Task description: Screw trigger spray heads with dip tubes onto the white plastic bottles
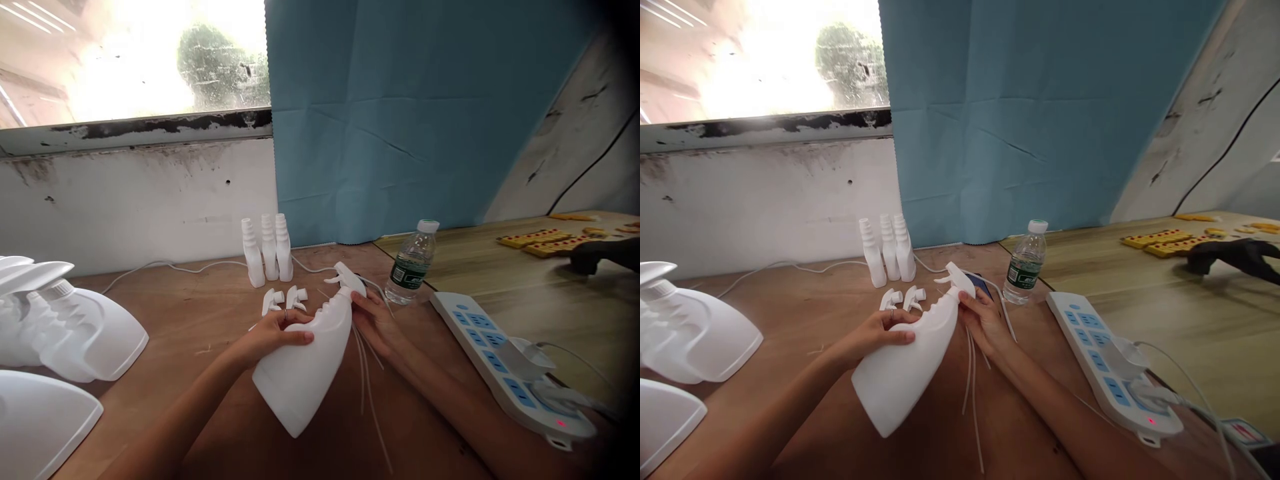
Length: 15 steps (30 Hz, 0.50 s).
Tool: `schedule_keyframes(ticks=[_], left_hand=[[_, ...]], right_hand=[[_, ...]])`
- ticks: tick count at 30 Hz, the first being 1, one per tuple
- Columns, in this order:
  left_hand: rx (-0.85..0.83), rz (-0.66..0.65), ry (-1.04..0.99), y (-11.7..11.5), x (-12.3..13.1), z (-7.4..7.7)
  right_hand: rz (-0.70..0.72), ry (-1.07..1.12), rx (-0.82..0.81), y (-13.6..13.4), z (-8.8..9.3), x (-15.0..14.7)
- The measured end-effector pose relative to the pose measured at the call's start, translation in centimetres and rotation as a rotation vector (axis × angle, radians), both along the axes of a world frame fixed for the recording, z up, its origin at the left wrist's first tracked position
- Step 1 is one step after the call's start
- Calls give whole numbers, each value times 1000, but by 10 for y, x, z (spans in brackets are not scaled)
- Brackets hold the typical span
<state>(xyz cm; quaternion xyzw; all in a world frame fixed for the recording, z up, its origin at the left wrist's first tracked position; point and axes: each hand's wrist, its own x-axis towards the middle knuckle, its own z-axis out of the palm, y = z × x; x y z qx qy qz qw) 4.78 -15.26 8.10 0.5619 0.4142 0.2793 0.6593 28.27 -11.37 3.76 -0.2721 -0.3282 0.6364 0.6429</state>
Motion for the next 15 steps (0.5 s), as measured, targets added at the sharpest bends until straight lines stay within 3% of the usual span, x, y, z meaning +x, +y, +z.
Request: schedule_keyframes(ticks=[3,9,15], left_hand=[[-92,-15,-66,2,-4,1],[-48,-19,-42,3,-5,-1],[-132,-47,-127,5,-9,-2]], right_hand=[[48,6,40,-5,6,0],[93,10,-22,-2,2,2],[192,7,-14,-5,7,5]])
